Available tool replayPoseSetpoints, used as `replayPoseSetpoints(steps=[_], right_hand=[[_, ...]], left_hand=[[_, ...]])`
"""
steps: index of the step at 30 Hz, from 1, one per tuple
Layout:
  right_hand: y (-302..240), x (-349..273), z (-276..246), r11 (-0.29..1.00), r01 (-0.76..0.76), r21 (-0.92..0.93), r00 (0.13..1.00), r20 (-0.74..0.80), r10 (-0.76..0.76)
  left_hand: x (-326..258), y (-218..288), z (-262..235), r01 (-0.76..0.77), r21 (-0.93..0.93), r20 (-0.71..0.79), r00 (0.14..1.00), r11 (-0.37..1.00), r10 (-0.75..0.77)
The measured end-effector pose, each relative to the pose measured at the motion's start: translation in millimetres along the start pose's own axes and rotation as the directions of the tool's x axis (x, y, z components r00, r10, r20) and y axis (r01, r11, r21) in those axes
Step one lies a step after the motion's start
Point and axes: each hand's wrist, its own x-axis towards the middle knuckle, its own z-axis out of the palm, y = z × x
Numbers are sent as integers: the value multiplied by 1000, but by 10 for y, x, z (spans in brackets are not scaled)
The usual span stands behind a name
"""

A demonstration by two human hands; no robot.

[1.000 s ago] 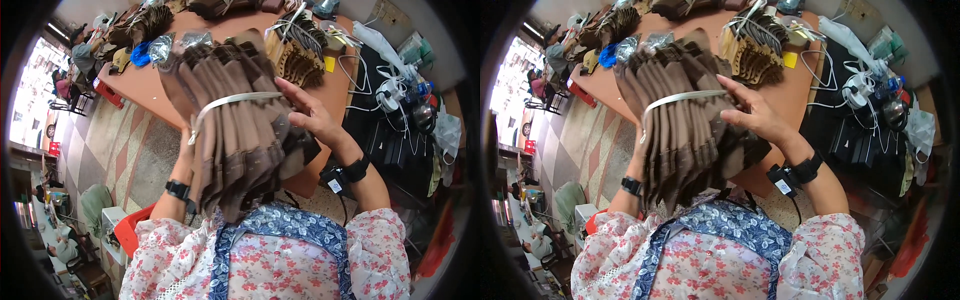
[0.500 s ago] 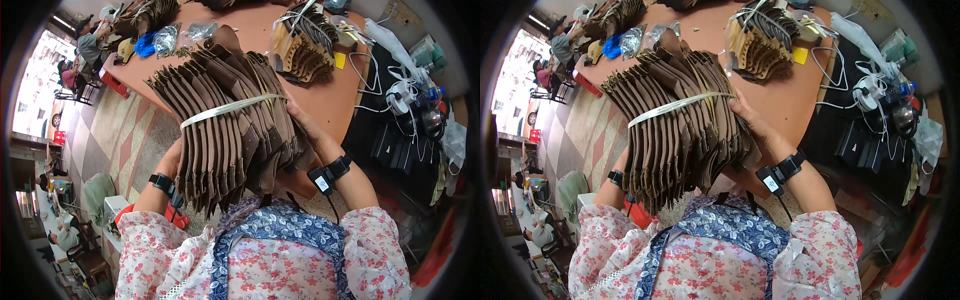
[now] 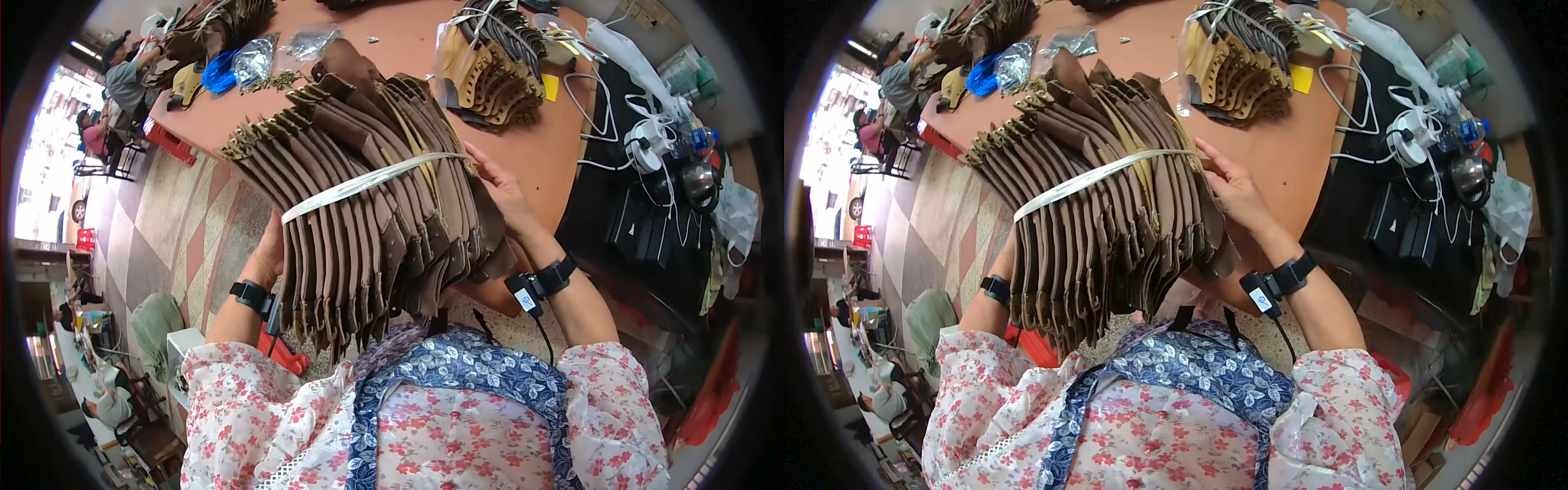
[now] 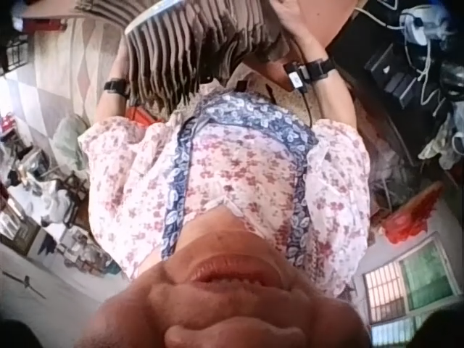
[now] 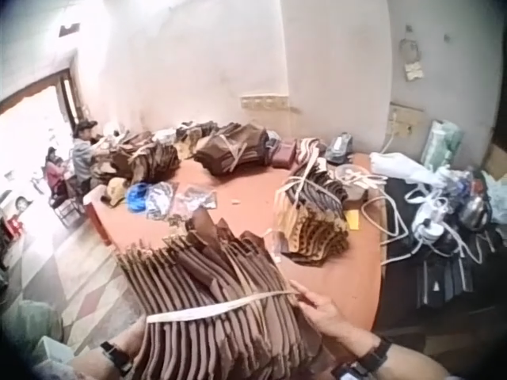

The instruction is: Bundling and tying stacks of shoe upper components using plastic strips.

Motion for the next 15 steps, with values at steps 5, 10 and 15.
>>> replayPoseSetpoints(steps=[5, 10, 15], right_hand=[[-64, 186, -50, 643, 326, -693, 903, 25, -430], [-163, 178, -55, 711, 332, -620, 920, 46, -390], [-348, 214, -144, 668, 490, -560, 862, 196, -468]], left_hand=[[-32, 38, 103, 67, -190, -178, 979, 979, -101], [-27, 164, 230, 54, -126, -207, 975, 991, -80], [-108, 144, 310, 34, -100, -255, 965, 994, -58]])
